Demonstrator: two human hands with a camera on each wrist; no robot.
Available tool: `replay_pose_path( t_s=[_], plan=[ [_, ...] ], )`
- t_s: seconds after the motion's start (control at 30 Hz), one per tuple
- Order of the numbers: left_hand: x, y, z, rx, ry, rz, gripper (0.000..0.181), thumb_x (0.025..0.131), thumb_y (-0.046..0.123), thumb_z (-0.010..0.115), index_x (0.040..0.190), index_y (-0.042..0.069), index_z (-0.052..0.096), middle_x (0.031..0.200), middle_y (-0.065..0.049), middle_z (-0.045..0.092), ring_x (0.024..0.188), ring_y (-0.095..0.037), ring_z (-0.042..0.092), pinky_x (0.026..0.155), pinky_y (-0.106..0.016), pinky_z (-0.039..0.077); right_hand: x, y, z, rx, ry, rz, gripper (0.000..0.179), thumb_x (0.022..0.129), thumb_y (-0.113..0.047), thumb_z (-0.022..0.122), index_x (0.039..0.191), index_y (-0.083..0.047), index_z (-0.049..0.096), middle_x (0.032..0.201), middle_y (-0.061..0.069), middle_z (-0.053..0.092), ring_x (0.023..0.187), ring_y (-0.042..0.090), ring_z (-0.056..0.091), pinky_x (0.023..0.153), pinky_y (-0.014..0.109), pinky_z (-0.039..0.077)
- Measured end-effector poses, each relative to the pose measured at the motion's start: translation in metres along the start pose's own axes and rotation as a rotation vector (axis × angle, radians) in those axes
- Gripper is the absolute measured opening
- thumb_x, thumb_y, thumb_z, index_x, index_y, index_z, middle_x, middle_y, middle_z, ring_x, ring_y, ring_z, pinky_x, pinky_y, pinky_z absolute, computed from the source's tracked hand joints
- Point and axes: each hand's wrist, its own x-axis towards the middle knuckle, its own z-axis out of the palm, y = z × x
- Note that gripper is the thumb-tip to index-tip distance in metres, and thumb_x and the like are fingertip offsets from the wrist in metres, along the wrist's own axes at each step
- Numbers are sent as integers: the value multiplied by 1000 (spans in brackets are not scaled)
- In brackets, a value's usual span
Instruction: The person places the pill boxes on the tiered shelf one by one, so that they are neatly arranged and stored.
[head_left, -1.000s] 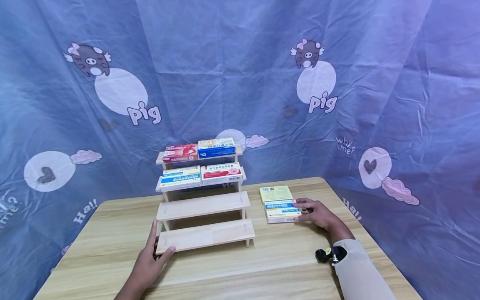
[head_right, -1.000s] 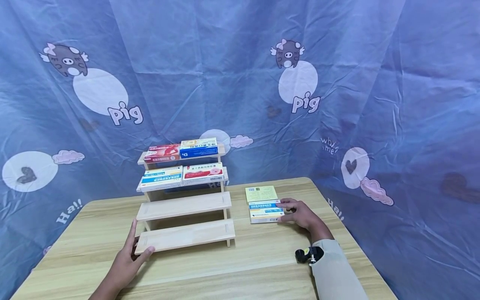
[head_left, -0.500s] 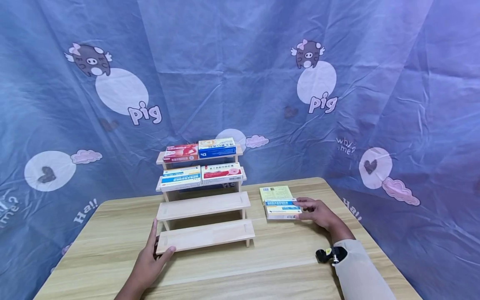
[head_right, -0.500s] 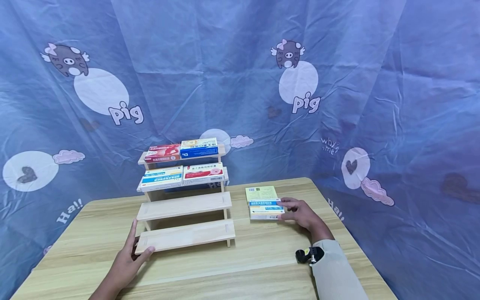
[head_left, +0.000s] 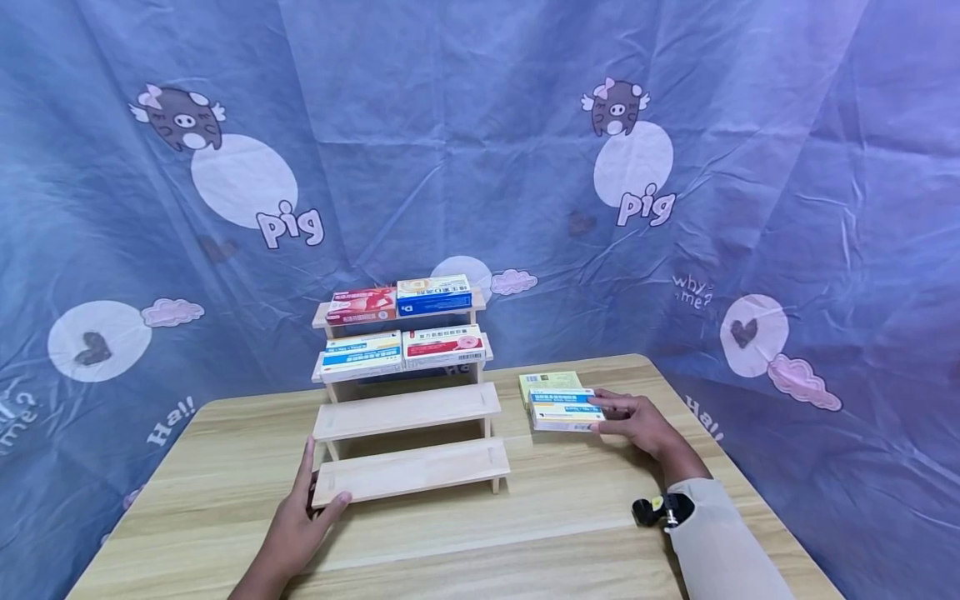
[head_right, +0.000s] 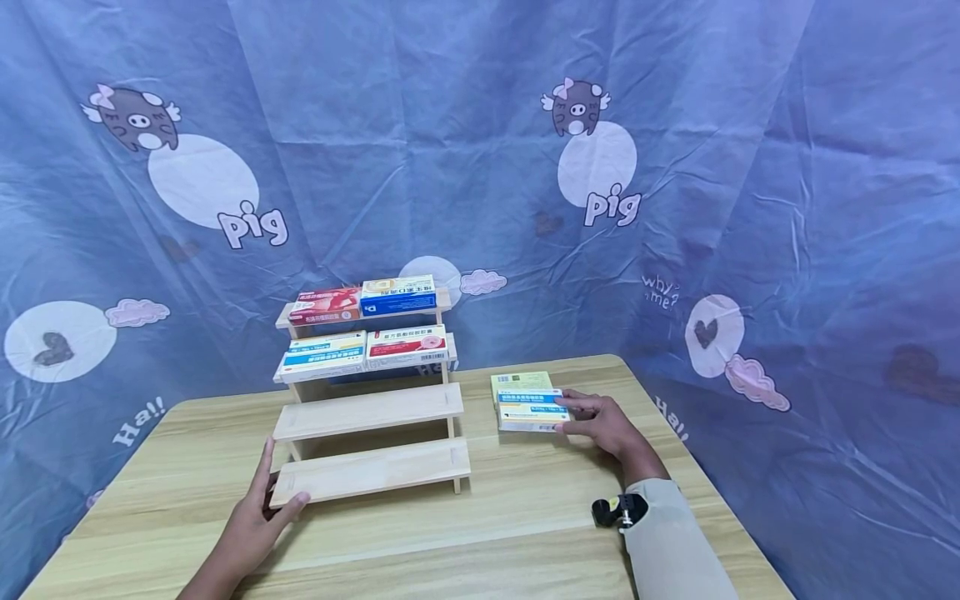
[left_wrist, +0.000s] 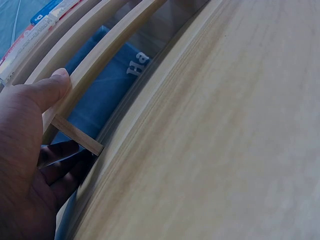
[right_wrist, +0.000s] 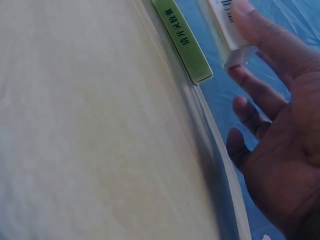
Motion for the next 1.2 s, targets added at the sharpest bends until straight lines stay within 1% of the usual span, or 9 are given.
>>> replay_pose_path(
  t_s=[0.07, 0.17, 0.33, 0.47, 0.57, 0.63, 0.9, 1.0, 1.2],
  plan=[
    [0, 0, 0, 1, 0, 2, 109, 109, 39, 70, 175, 34, -16, 156, -40, 54, 131, -50, 69, 90, -39, 62, 0, -1, 0, 4, 12, -2, 57, 90, -19, 91, 143, -7, 73, 166, 22, 51, 158, 51, 42, 124, 62, 35],
    [0, 0, 0, -3, -2, 2, 109, 109, 39, 70, 175, 34, -16, 156, -40, 53, 131, -51, 69, 90, -39, 62, 0, -3, 0, -1, 30, -11, 57, 90, -21, 91, 143, -8, 73, 167, 21, 50, 158, 51, 42, 122, 61, 38],
    [0, 0, -1, -11, -7, -4, 109, 109, 40, 70, 175, 34, -17, 157, -40, 52, 132, -51, 68, 89, -38, 62, 1, -5, 0, 18, 74, -24, 57, 89, -19, 92, 142, -8, 73, 166, 22, 50, 159, 48, 42, 114, 36, 42],
    [0, 0, 0, -10, -6, -2, 109, 109, 40, 70, 175, 34, -16, 157, -39, 52, 131, -49, 69, 89, -36, 62, 2, -9, 0, 25, 101, -38, 58, 89, -18, 92, 142, -7, 72, 166, 22, 49, 148, 29, 56, 98, 23, 45],
    [1, -1, 0, -15, -7, -1, 109, 109, 39, 70, 175, 34, -16, 157, -39, 53, 131, -49, 69, 88, -33, 62, 1, -13, -1, 31, 114, -42, 57, 88, -18, 92, 141, -7, 73, 166, 21, 50, 129, 4, 57, 88, 23, 45],
    [1, 0, 0, -20, -11, -3, 109, 109, 39, 70, 175, 34, -16, 158, -39, 52, 131, -49, 69, 88, -33, 62, 1, -16, -1, 38, 125, -49, 57, 87, -16, 92, 140, -7, 73, 166, 20, 52, 116, -2, 55, 84, 25, 44],
    [0, -1, 0, -28, -12, 1, 109, 109, 38, 70, 175, 34, -16, 158, -40, 51, 131, -50, 69, 89, -36, 62, -1, -27, -2, 16, 151, -112, 56, 87, -13, 92, 139, -5, 74, 163, 22, 55, 107, 6, 57, 81, 25, 45],
    [0, -1, 0, -25, -6, 2, 109, 109, 38, 71, 175, 34, -16, 157, -39, 52, 130, -49, 70, 88, -34, 62, -1, -32, -1, 4, 160, -127, 55, 86, -14, 92, 138, -5, 75, 163, 20, 56, 109, 2, 57, 83, 26, 45],
    [0, -1, 0, -26, -14, -4, 109, 109, 39, 70, 175, 35, -17, 158, -40, 51, 131, -51, 69, 90, -40, 63, -1, -41, -2, -13, 176, -133, 54, 88, -16, 92, 139, -7, 75, 165, 18, 55, 114, -10, 55, 88, 25, 44]
  ],
)
